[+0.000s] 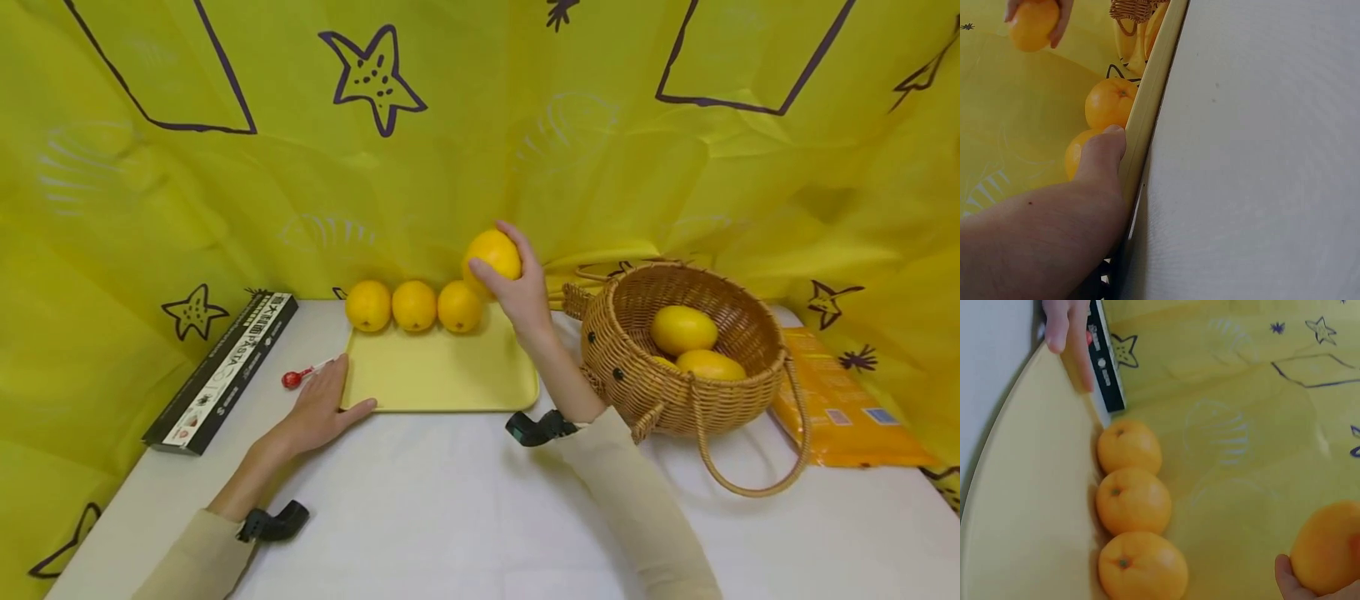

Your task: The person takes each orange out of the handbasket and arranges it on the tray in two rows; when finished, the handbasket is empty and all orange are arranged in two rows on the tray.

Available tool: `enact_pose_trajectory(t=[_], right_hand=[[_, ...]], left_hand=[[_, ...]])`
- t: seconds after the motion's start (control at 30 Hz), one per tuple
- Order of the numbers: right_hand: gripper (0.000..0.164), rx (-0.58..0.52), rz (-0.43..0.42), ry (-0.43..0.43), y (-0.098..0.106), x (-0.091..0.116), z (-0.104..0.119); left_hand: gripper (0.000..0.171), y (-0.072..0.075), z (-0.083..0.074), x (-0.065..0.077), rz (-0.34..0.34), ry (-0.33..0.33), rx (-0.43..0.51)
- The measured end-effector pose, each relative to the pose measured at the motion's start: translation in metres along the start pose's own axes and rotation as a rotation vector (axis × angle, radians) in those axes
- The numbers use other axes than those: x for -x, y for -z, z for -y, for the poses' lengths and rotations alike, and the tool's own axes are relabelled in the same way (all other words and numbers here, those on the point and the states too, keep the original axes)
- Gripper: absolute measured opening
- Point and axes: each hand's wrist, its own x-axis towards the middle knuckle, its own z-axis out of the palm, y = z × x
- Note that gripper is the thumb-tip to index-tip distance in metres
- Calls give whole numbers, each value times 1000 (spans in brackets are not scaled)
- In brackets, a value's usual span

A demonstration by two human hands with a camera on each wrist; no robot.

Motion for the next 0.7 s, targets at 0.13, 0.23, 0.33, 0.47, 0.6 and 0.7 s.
enact_pose_trajectory(t=[0.13, 0.23, 0.33, 0.47, 0.6, 0.7], right_hand=[[67, 70, -47, -10, 3, -7, -15], [73, 120, -63, -51, 6, -11, -26], [77, 139, -77, -76, 8, -14, -36], [75, 185, -97, -67, 11, -18, -49], [75, 289, -105, -111, 16, -20, -62], [74, 368, -90, -167, 19, -22, -73]], left_hand=[[100, 0, 0, 0, -3, 0, 6], [100, -1, 0, 0, 1, 1, 7], [101, -1, 1, 0, 8, 2, 4], [100, 0, 1, 0, 6, 0, -2], [100, 1, 0, 0, 2, -1, -2], [100, 0, 0, 0, 4, -1, 4]])
